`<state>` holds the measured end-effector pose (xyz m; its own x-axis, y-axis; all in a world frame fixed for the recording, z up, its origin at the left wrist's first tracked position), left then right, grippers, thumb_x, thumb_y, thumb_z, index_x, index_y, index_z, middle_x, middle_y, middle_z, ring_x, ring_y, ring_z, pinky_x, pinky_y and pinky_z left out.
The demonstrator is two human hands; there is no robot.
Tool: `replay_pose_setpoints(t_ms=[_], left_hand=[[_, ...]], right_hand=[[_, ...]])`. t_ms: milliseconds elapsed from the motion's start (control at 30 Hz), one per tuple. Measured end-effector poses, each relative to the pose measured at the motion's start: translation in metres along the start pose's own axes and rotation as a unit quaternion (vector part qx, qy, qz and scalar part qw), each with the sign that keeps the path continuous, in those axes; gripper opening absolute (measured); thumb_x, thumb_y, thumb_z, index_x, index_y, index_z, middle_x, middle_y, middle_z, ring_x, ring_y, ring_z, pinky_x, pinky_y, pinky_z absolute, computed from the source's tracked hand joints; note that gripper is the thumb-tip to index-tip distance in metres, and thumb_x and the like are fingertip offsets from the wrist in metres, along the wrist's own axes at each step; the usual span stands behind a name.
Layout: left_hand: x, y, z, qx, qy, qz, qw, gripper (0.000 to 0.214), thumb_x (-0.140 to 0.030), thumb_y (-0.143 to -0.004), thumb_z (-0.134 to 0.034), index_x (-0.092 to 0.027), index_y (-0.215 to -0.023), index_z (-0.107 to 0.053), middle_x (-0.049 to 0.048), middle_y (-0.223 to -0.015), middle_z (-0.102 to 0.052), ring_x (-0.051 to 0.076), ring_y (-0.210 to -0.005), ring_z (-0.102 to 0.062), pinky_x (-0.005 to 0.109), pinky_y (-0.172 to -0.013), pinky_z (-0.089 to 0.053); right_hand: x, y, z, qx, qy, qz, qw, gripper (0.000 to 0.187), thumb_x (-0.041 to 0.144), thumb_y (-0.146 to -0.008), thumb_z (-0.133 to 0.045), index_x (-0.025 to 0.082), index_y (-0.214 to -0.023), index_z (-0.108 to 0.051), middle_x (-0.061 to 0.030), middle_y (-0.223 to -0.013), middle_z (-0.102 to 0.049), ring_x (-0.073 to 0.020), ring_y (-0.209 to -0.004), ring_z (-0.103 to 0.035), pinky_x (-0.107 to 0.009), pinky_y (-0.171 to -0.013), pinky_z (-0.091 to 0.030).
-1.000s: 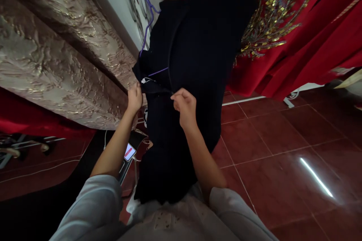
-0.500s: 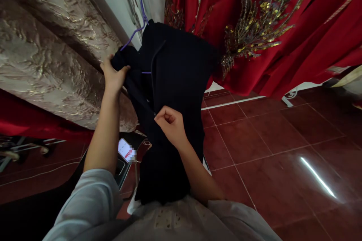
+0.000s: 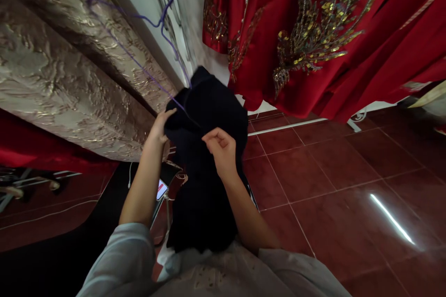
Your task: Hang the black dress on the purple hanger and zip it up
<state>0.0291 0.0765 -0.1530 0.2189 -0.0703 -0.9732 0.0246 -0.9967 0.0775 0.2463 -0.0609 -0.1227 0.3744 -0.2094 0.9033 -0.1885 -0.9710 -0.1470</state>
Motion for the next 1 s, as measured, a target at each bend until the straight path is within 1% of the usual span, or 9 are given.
replay_pose_setpoints(t_ms=[133, 267, 367, 500, 567, 667, 800, 867, 1000], left_hand=[[-0.017, 0.028, -0.04, 0.082, -0.073, -0.046, 0.993, 0.023, -0.037, -0.081, -0.078, -0.019, -0.093, -0.072, 0.0044, -0.086, -0.075, 0.022, -0.078, -0.072, 0.032, -0.07, -0.059], [-0.04, 0.061, -0.079, 0.177, -0.222, -0.138, 0.949, 0.022, -0.041, -0.092, -0.068, -0.019, -0.088, -0.072, 0.0031, -0.082, -0.071, 0.02, -0.079, -0.068, 0.033, -0.072, -0.055], [-0.056, 0.081, -0.093, 0.174, -0.285, -0.208, 0.92, 0.023, -0.039, -0.095, -0.065, -0.02, -0.085, -0.073, 0.0065, -0.093, -0.072, 0.023, -0.092, -0.069, 0.039, -0.087, -0.055], [-0.071, 0.092, -0.092, 0.153, -0.275, -0.259, 0.913, 0.026, -0.043, -0.098, -0.064, -0.02, -0.092, -0.073, 0.0115, -0.136, -0.065, 0.028, -0.13, -0.06, 0.045, -0.115, -0.044], [-0.066, 0.089, -0.086, 0.16, -0.252, -0.24, 0.924, 0.036, -0.052, -0.104, -0.051, -0.021, -0.107, -0.069, 0.0112, -0.131, -0.067, 0.028, -0.127, -0.062, 0.046, -0.112, -0.047], [-0.046, 0.083, -0.079, 0.213, -0.259, -0.193, 0.922, 0.059, -0.063, -0.107, -0.022, -0.022, -0.119, -0.063, 0.0102, -0.111, -0.073, 0.028, -0.113, -0.067, 0.044, -0.1, -0.055], [-0.014, 0.084, -0.074, 0.333, -0.417, -0.174, 0.827, 0.073, -0.071, -0.104, -0.02, -0.021, -0.097, -0.072, 0.0112, -0.096, -0.074, 0.03, -0.106, -0.068, 0.049, -0.105, -0.051], [-0.011, 0.083, -0.064, 0.359, -0.515, -0.212, 0.749, 0.06, -0.071, -0.099, -0.042, -0.02, -0.093, -0.073, 0.0109, -0.098, -0.074, 0.031, -0.109, -0.068, 0.056, -0.117, -0.038], [-0.026, 0.059, -0.021, 0.305, -0.648, -0.244, 0.653, 0.038, -0.055, -0.085, -0.073, -0.02, -0.097, -0.073, 0.0129, -0.113, -0.073, 0.038, -0.127, -0.06, 0.068, -0.123, -0.016]], right_hand=[[0.021, 0.0, 0.024, -0.098, 0.082, 0.099, 0.987, 0.015, 0.033, -0.087, -0.073, 0.023, -0.092, -0.064, -0.0007, -0.087, -0.061, -0.013, -0.077, -0.055, -0.028, -0.073, -0.046], [0.007, -0.005, -0.004, 0.036, 0.198, 0.086, 0.976, 0.041, 0.043, -0.085, -0.077, 0.027, -0.12, -0.062, -0.0074, -0.125, -0.064, -0.0221, -0.115, -0.06, -0.04, -0.102, -0.047], [-0.011, -0.01, -0.021, 0.104, 0.223, 0.059, 0.967, 0.062, 0.045, -0.08, -0.082, 0.025, -0.132, -0.056, -0.0106, -0.135, -0.062, -0.0256, -0.125, -0.059, -0.044, -0.11, -0.045], [-0.014, -0.024, -0.043, 0.157, 0.222, 0.052, 0.961, 0.039, 0.037, -0.086, -0.072, 0.021, -0.121, -0.063, -0.0087, -0.118, -0.07, -0.0233, -0.108, -0.065, -0.04, -0.1, -0.049], [-0.014, -0.031, -0.054, 0.194, 0.188, 0.008, 0.963, 0.017, 0.031, -0.085, -0.067, 0.018, -0.096, -0.067, -0.0051, -0.095, -0.07, -0.0197, -0.09, -0.065, -0.034, -0.084, -0.052], [-0.02, -0.039, -0.059, 0.215, 0.102, -0.163, 0.957, 0.009, 0.026, -0.075, -0.067, 0.018, -0.074, -0.061, -0.0013, -0.069, -0.061, -0.0148, -0.064, -0.058, -0.026, -0.057, -0.046], [0.003, -0.039, -0.069, 0.321, 0.078, -0.273, 0.904, 0.019, 0.024, -0.069, -0.081, 0.016, -0.078, -0.067, -0.0052, -0.07, -0.065, -0.0169, -0.06, -0.061, -0.027, -0.048, -0.047], [0.03, -0.048, -0.068, 0.353, 0.123, -0.218, 0.901, 0.027, 0.019, -0.064, -0.09, 0.014, -0.077, -0.067, -0.0043, -0.069, -0.064, -0.0168, -0.059, -0.061, -0.026, -0.046, -0.047], [0.107, -0.082, -0.042, 0.233, 0.247, 0.011, 0.94, 0.026, 0.006, -0.067, -0.086, 0.015, -0.072, -0.062, 0.0013, -0.064, -0.054, -0.0144, -0.063, -0.061, -0.023, -0.049, -0.047]])
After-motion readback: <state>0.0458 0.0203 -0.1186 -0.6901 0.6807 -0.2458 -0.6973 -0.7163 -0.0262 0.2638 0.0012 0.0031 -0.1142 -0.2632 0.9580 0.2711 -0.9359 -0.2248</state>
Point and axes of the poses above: each hand's wrist, its own y-axis away from the middle knuckle, its own z-axis out of the back of the hand, x = y × z, the point moved 10 cm from there along -y, towards the middle knuckle
